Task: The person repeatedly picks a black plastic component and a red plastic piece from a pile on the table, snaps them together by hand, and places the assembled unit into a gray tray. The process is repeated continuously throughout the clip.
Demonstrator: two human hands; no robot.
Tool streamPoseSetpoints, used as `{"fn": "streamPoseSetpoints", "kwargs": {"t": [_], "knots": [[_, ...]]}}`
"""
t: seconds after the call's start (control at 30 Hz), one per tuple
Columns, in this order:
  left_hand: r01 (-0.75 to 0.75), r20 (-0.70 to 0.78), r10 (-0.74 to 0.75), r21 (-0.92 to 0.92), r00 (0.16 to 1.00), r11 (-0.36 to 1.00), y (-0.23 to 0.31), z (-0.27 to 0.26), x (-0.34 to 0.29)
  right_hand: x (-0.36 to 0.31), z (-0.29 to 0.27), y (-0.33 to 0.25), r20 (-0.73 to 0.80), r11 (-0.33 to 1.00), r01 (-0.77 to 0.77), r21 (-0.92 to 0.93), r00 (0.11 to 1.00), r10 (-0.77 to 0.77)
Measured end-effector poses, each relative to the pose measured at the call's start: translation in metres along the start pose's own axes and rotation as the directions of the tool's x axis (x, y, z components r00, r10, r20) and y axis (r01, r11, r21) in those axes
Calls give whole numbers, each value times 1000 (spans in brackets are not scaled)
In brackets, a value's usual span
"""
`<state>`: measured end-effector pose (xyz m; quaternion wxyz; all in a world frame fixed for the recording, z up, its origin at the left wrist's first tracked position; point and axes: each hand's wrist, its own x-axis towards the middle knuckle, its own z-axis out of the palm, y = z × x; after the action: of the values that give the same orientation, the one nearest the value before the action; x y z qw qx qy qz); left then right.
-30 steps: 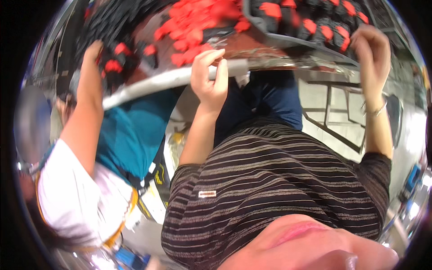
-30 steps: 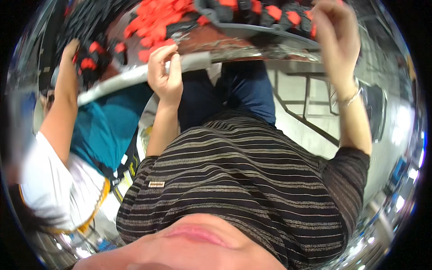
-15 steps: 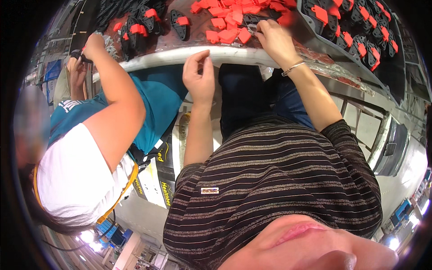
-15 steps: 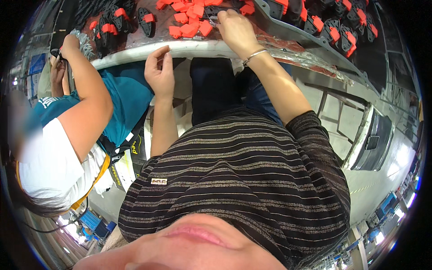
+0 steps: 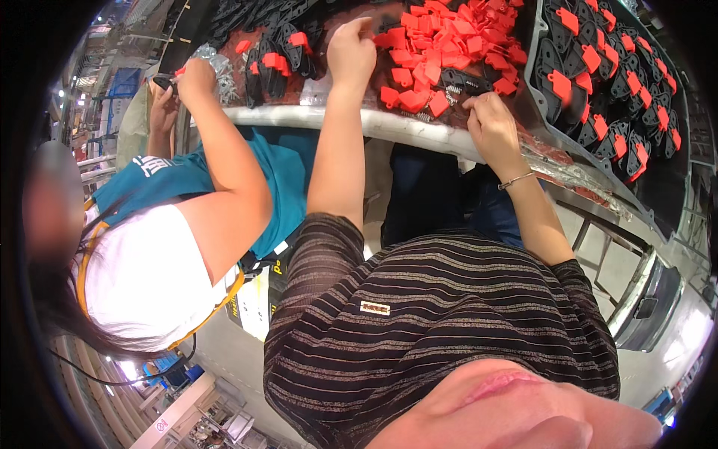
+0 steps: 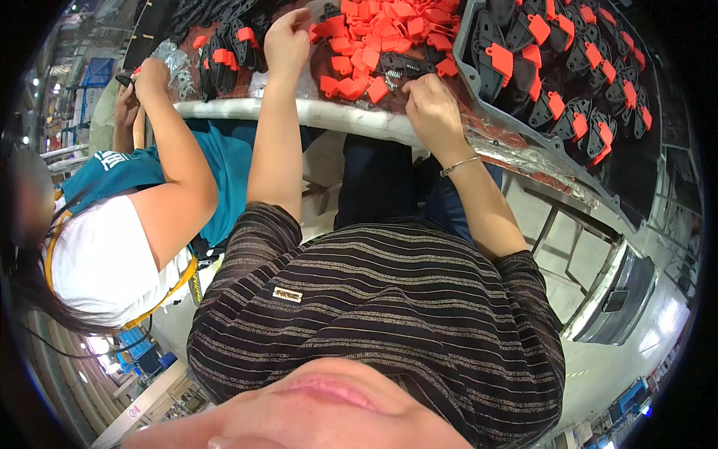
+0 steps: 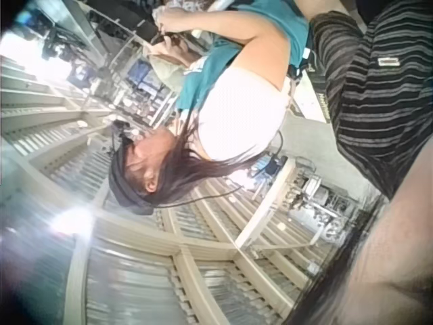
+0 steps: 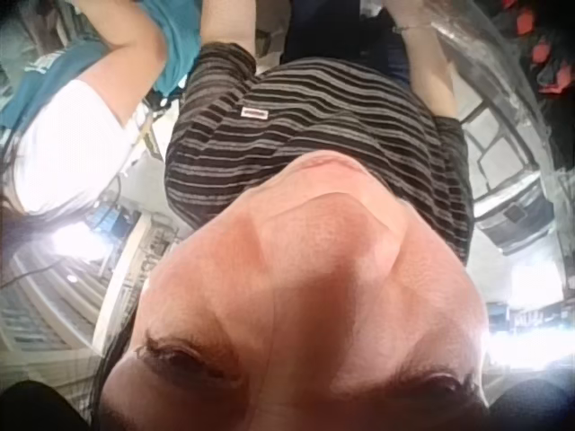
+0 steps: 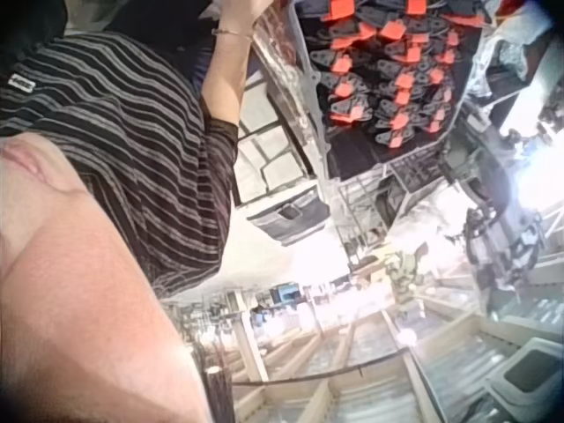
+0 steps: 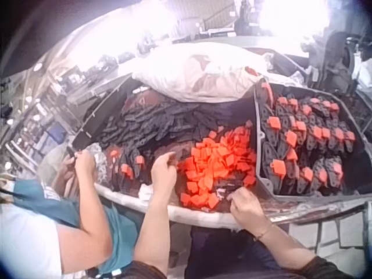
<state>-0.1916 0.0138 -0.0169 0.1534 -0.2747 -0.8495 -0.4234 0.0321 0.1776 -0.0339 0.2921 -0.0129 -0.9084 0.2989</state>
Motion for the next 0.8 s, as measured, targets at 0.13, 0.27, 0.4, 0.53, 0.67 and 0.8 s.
{"fn": "streamPoseSetpoints", "kwargs": {"t": [0.13,0.27,0.4,0.53,0.67,0.8], "knots": [[115,357,-189,219,915,969,3,18,34,-3,1,2,-24,990,-50,133,998,54],[-55,549,-171,370,818,927,11,30,49,-1,-2,5,-34,983,-37,183,998,44],[-90,411,-110,438,905,895,13,34,39,-2,-3,5,-50,959,-112,262,990,129],[-168,246,74,390,967,905,15,40,22,-3,-2,7,-72,944,-126,304,985,155],[-154,318,36,353,947,923,0,61,27,-4,0,9,-56,933,-163,322,980,191],[-262,423,96,354,901,898,-5,53,33,-6,1,10,22,903,-253,348,965,261]]}}
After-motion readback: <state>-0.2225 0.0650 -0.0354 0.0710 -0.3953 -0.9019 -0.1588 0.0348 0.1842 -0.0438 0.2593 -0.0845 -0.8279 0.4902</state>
